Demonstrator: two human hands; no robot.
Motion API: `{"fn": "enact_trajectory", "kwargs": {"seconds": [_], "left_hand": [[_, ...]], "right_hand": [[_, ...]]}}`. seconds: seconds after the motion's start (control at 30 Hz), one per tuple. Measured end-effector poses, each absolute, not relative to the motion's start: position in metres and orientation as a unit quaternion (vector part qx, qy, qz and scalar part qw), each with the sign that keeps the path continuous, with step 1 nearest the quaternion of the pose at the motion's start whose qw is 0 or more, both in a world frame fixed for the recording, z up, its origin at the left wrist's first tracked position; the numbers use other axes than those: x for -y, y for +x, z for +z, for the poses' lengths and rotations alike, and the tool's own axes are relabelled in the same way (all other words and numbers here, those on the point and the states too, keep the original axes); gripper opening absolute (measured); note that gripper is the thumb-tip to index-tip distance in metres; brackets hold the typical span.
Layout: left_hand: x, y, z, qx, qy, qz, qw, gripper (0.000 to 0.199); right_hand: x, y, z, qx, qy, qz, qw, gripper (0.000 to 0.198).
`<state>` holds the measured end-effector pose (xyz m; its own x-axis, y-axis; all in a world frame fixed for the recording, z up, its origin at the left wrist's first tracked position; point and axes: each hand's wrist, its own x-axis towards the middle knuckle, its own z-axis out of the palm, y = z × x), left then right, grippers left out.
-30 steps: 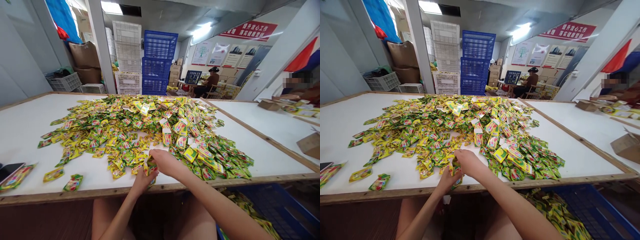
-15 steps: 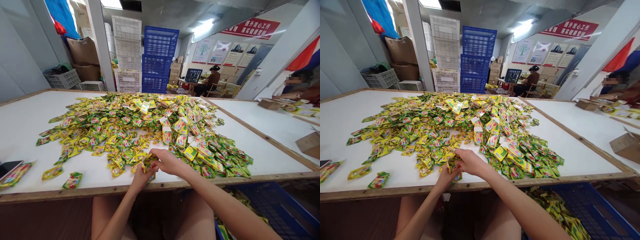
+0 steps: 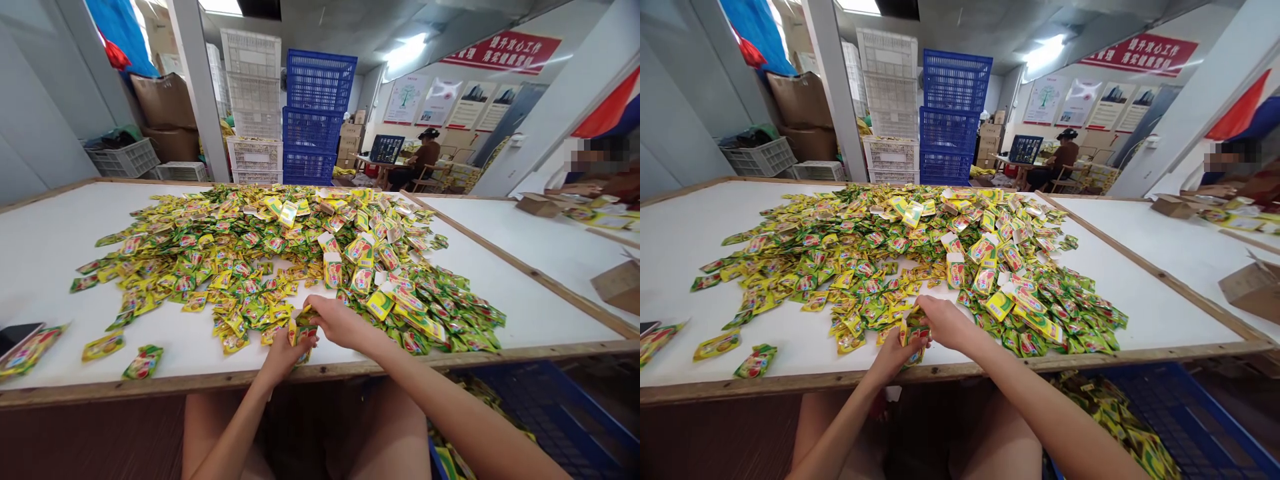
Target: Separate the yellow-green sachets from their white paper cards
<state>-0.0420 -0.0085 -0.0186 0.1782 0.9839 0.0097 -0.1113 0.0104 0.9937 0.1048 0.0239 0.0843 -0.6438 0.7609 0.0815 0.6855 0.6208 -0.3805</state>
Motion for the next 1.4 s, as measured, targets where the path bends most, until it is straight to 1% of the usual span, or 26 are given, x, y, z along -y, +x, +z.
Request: {"fn": "enact_trajectory", "kwargs": {"seconds": [0.1, 0.23, 0.33, 0.5, 0.67, 0.8, 0.9, 1.0, 1.1, 1.27, 1.33, 1.4], "left_hand": [[0.008, -0.042, -0.019, -0.431, 0.531, 0.480, 0.549, 0.034], [0.008, -0.043, -0.018, -0.432, 0.544, 0.483, 0.533, 0.033], [0.007, -0.043, -0.020, -0.426, 0.547, 0.478, 0.539, 0.031], [0.003, -0.045, -0.029, -0.441, 0.544, 0.492, 0.517, 0.029], [0.003, -0.046, -0.030, -0.444, 0.546, 0.492, 0.512, 0.031], [0.004, -0.044, -0.028, -0.450, 0.542, 0.490, 0.512, 0.030], [0.004, -0.042, -0.026, -0.453, 0.542, 0.498, 0.503, 0.032], [0.003, -0.041, -0.026, -0.450, 0.546, 0.504, 0.495, 0.035], [0.003, -0.042, -0.026, -0.441, 0.543, 0.505, 0.506, 0.036], [0.005, -0.043, -0.021, -0.416, 0.557, 0.491, 0.526, 0.036], [0.006, -0.043, -0.018, -0.422, 0.566, 0.478, 0.522, 0.036], [0.006, -0.042, -0.016, -0.424, 0.569, 0.475, 0.520, 0.039]], "right_hand": [[-0.021, 0.099, 0.092, 0.913, -0.387, 0.118, 0.045, 0.022], [-0.022, 0.093, 0.097, 0.924, -0.371, 0.095, 0.018, 0.022], [-0.022, 0.089, 0.094, 0.916, -0.393, 0.073, 0.016, 0.023], [-0.014, 0.079, 0.084, 0.901, -0.432, 0.024, 0.029, 0.024], [-0.011, 0.079, 0.078, 0.875, -0.476, 0.073, 0.055, 0.021], [-0.015, 0.088, 0.079, 0.892, -0.433, 0.101, 0.083, 0.021], [-0.018, 0.091, 0.081, 0.895, -0.426, 0.120, 0.054, 0.020], [-0.017, 0.088, 0.081, 0.866, -0.487, 0.106, 0.028, 0.021], [-0.016, 0.085, 0.078, 0.843, -0.529, 0.091, 0.030, 0.027], [-0.019, 0.090, 0.078, 0.874, -0.475, 0.107, 0.007, 0.020], [-0.019, 0.091, 0.079, 0.873, -0.479, 0.096, 0.000, 0.023], [-0.019, 0.091, 0.080, 0.859, -0.507, 0.076, -0.001, 0.031]]}}
